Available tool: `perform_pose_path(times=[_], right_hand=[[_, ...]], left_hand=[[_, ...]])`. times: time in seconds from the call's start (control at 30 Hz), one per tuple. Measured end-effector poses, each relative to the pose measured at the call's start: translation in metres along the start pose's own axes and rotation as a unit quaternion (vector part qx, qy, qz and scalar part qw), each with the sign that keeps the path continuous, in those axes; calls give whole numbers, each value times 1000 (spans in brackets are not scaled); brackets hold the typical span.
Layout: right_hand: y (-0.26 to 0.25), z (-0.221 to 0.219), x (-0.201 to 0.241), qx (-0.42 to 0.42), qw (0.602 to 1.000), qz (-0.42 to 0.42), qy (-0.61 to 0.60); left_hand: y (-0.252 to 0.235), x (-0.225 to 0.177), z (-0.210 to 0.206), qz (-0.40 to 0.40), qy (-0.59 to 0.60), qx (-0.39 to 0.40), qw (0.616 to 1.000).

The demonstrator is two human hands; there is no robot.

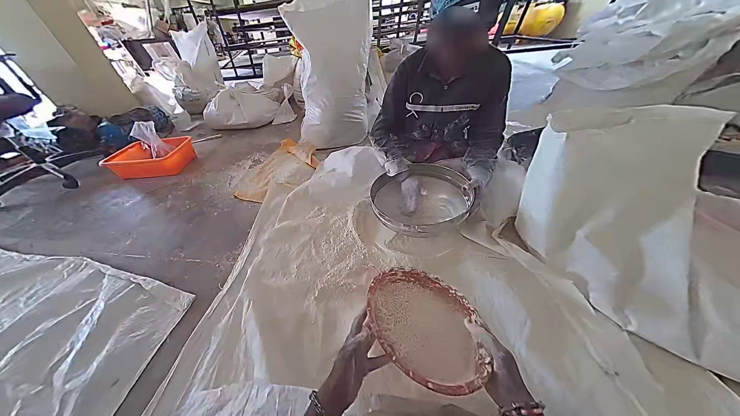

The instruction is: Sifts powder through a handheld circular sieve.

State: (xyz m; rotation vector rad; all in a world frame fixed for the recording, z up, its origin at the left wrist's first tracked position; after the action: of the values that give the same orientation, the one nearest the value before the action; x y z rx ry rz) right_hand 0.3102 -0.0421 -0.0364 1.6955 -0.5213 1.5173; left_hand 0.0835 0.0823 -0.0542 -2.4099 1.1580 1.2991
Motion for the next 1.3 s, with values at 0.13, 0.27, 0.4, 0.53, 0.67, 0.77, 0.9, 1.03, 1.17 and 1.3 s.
perform_pose_path(times=[0.13,0.27,0.4,0.53,0.67,0.77,0.9,1.03,1.17,1.3], right_hand=[[16,-32,-11,68,996,-14,48],[-4,-6,-4,39,999,12,11],[15,-25,-2,89,993,27,75],[5,-18,4,69,995,54,54],[-4,3,2,24,998,42,45],[17,-37,-2,106,989,46,89],[-3,-3,1,7,1000,18,19],[12,-30,-13,99,994,-14,51],[0,-19,-12,51,997,-6,53],[10,-23,-6,89,995,-7,39]], left_hand=[[4,0,38,-18,65,-237,969],[6,-2,3,10,15,-92,996],[1,-6,30,-15,15,-157,987],[5,-3,19,26,20,-152,988],[0,2,12,18,11,-94,995],[5,1,38,-6,5,-252,968],[3,5,2,15,-28,-68,997],[3,-9,28,-36,-3,-220,975],[4,-6,20,-15,-17,-179,984],[0,-9,22,-17,12,-192,981]])
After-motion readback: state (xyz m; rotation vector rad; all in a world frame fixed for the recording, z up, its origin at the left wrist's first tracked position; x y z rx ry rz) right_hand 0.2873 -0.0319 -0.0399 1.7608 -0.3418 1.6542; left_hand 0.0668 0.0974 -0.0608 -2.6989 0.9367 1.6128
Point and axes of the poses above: each hand's wrist, its own y-axis away from the middle knuckle, its own z-axis out of the back of the hand, x = y × z, the point moved 10 cm from there along -y, towards the middle knuckle, and after that the axes turned 2 degrees about -z, right-handed, at the moved point
